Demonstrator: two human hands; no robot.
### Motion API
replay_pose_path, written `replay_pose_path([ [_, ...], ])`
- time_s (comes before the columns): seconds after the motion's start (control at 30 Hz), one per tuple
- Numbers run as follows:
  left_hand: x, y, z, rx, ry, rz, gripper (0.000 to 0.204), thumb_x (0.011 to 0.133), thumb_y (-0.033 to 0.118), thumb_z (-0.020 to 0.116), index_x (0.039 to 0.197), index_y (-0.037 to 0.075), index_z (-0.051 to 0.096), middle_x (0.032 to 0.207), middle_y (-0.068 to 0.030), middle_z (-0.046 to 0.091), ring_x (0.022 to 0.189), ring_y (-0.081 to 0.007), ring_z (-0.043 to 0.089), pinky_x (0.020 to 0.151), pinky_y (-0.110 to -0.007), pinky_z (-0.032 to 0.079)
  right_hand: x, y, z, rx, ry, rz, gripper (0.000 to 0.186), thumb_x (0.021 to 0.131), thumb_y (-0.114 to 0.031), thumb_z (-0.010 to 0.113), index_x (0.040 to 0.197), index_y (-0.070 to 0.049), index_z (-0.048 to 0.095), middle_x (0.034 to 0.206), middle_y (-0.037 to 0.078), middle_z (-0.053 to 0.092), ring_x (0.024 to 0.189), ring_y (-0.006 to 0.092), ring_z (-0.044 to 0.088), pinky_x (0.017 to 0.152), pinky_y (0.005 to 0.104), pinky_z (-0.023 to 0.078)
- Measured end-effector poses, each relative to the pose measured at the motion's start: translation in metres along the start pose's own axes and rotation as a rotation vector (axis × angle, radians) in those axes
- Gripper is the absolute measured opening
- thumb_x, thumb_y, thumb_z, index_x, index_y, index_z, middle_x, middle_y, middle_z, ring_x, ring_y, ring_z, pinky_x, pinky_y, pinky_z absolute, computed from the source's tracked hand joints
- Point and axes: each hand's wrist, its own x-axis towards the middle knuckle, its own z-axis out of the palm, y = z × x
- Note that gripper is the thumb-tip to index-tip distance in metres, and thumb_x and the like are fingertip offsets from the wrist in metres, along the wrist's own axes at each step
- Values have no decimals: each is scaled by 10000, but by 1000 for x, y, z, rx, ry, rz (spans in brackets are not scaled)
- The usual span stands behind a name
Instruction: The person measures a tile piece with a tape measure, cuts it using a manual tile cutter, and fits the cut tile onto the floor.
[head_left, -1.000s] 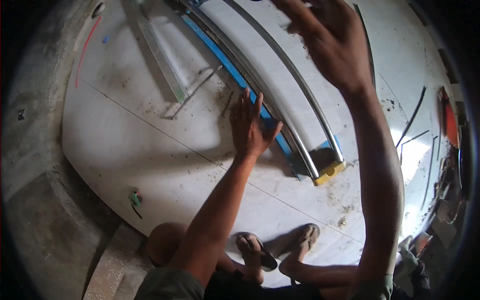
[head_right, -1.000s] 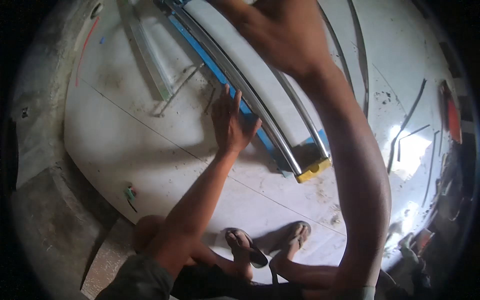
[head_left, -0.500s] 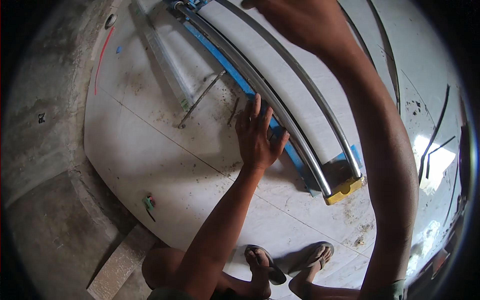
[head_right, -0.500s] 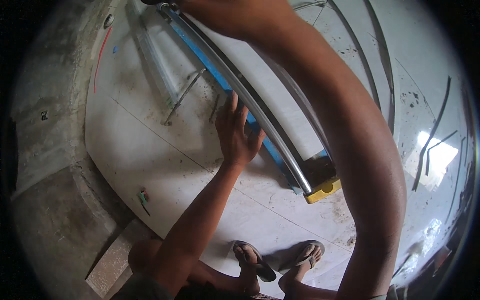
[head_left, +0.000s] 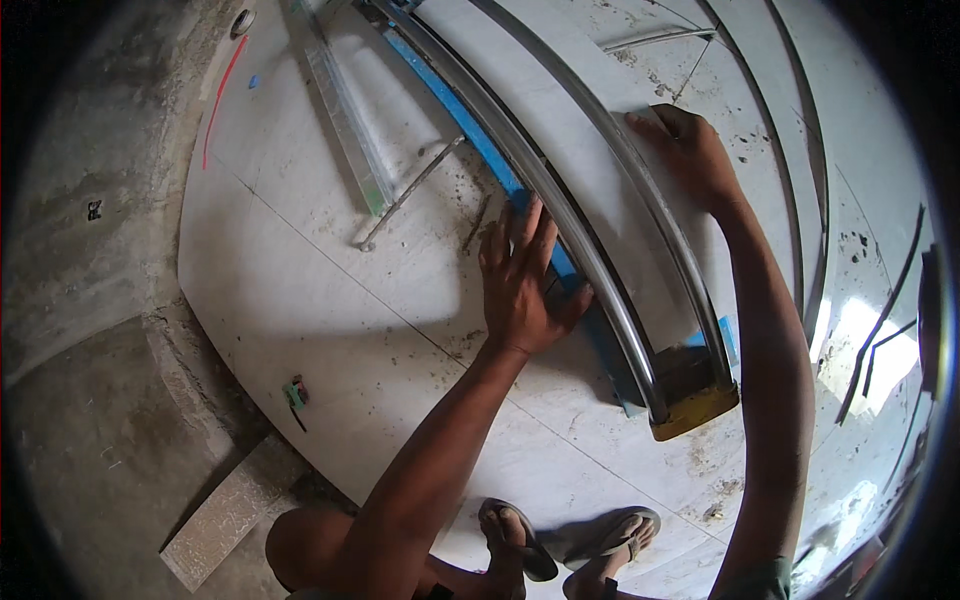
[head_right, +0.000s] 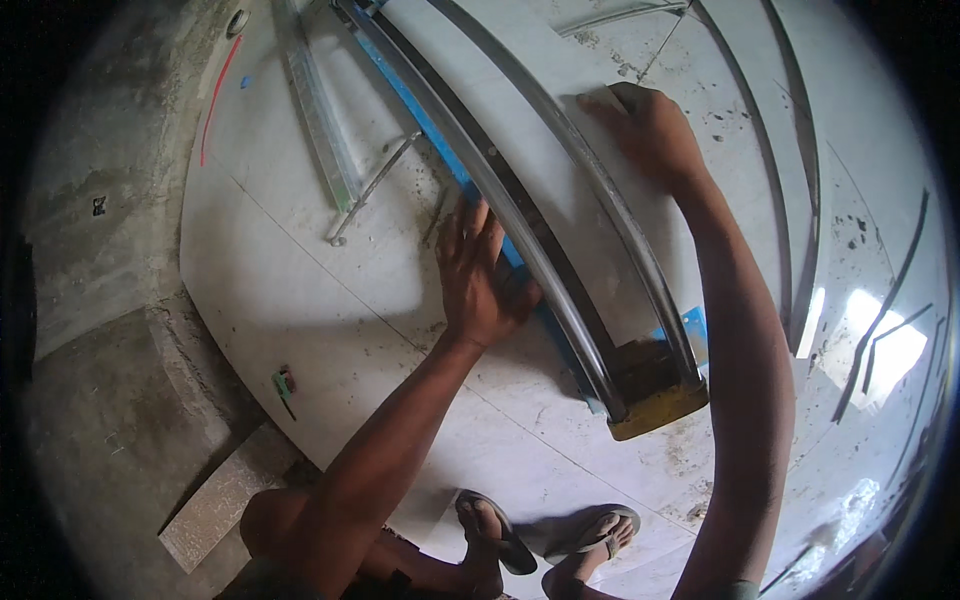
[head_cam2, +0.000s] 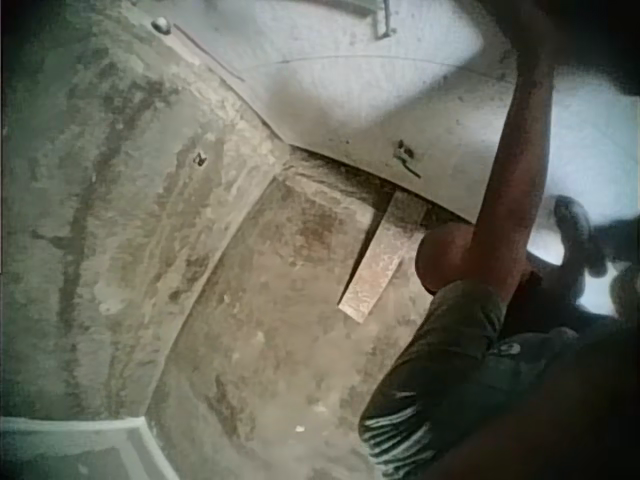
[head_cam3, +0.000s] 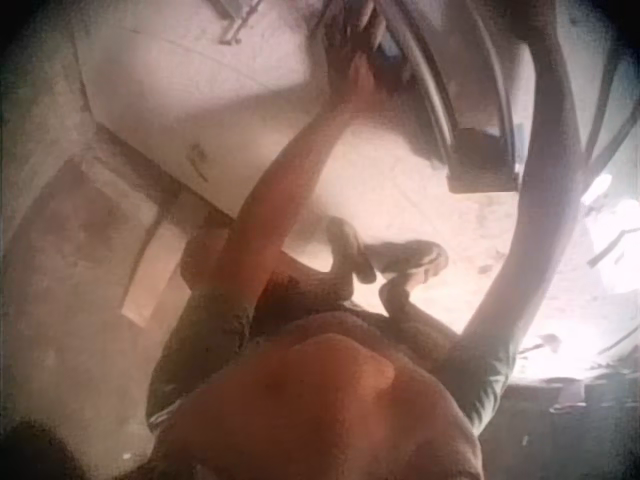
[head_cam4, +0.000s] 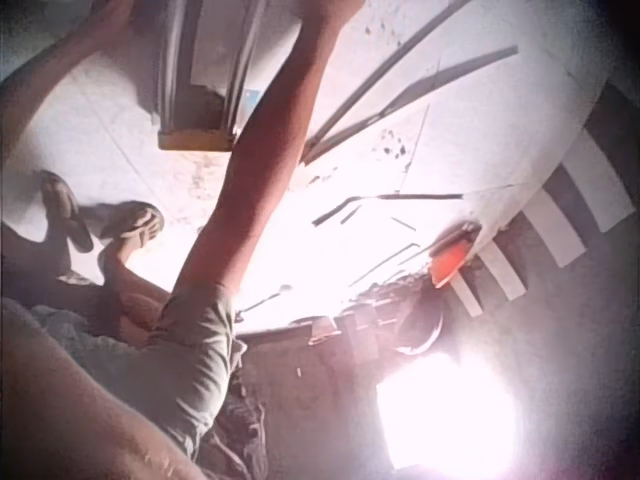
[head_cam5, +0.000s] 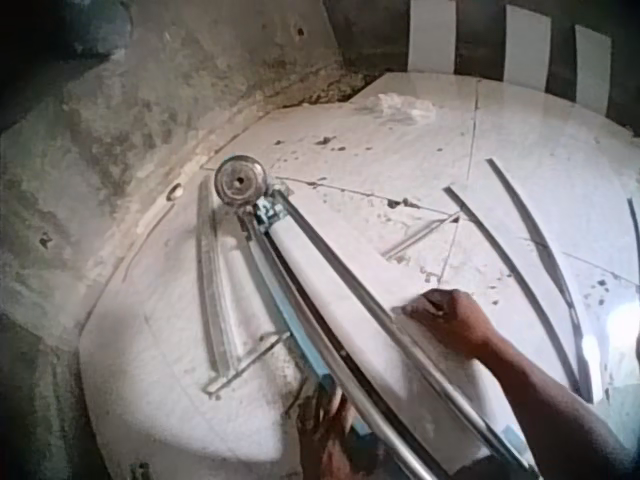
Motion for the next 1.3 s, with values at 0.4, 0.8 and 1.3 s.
replay_pose_path([
  [0.4,4,5,-5,15,-70,4,678,846,558,699,1369,146,572,1649,-210,320,1487,-527,278,1153,-700,240,-3,-4,2,-19,3,114,482,980,-510,654,1142,-70,766,960,170,770,848,280,746,852,418,563],
  [0.8,6,5,-6,9,-76,23,683,858,581,695,1391,178,554,1660,-235,275,1485,-554,273,1131,-727,243,-1,-2,3,-36,11,111,513,977,-521,648,1188,-64,752,994,165,771,887,277,745,878,407,560],
  [1.3,8,12,-4,36,-114,-30,653,817,614,728,1309,192,648,1648,-249,264,1481,-573,263,1126,-763,238,-1,-1,5,-5,52,38,472,974,-483,670,1130,-48,766,970,175,771,840,284,744,837,417,564],
])
